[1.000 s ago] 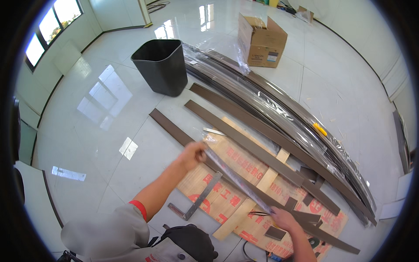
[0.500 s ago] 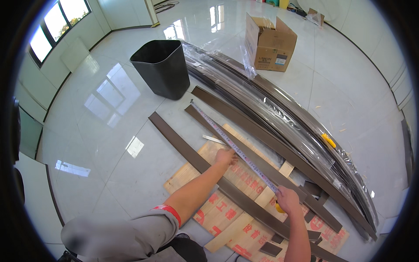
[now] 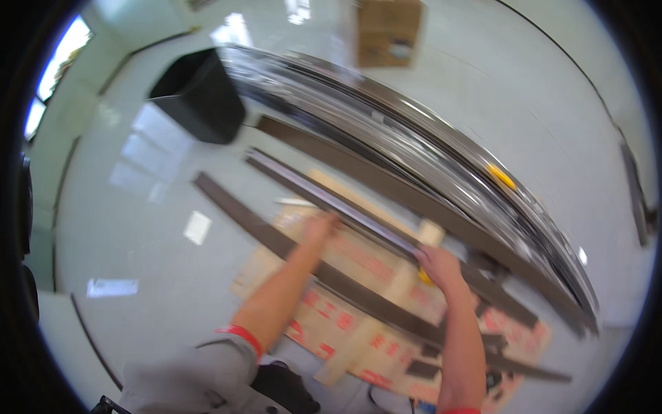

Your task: The person measures and marks metal strips using a tape measure and square, then cuts them with an angle grinder. They repeatedly test the fit of the cut pieces against a wall corner and make further adjustments.

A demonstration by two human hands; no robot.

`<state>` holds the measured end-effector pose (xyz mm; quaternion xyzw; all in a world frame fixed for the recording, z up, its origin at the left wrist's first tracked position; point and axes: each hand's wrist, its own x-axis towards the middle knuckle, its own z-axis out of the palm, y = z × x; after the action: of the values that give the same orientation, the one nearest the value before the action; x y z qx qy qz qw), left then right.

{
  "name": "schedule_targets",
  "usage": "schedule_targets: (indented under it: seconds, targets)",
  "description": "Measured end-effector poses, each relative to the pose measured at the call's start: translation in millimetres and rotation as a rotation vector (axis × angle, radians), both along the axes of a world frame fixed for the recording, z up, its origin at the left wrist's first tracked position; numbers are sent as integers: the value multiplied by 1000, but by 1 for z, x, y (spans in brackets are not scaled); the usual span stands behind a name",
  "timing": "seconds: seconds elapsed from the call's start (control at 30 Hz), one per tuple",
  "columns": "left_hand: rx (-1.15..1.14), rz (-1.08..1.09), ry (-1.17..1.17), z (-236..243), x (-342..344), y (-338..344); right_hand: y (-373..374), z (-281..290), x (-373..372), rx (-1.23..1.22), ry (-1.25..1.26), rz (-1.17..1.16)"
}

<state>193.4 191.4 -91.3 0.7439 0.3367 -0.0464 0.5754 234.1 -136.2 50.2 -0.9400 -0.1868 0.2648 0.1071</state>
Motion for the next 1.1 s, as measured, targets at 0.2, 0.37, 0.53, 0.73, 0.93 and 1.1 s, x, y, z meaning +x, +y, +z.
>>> schedule_targets:
  seconds: [0.2,0.37,0.53,0.73,0.93,1.1]
  targets:
    - [-618,359,-148,13,1,-6,-108,1,2,-90,-110,-141]
    - [-620,369,-124,12,3,-9,-162,-14,-22,-203,-244,-208]
    - [-611,369,-135,13,0,0,-168,-23,-38,-181,-185,-297]
    - [-593,375,-104,15,2,-2,-201,-28,-54,-233,-241,-397]
    - [-569,374,-81,13,3,-1,-208,-41,-58,-241,-279,-406]
    - [-570,359,-100,8,3,2,-208,-41,-59,-239,-278,-404]
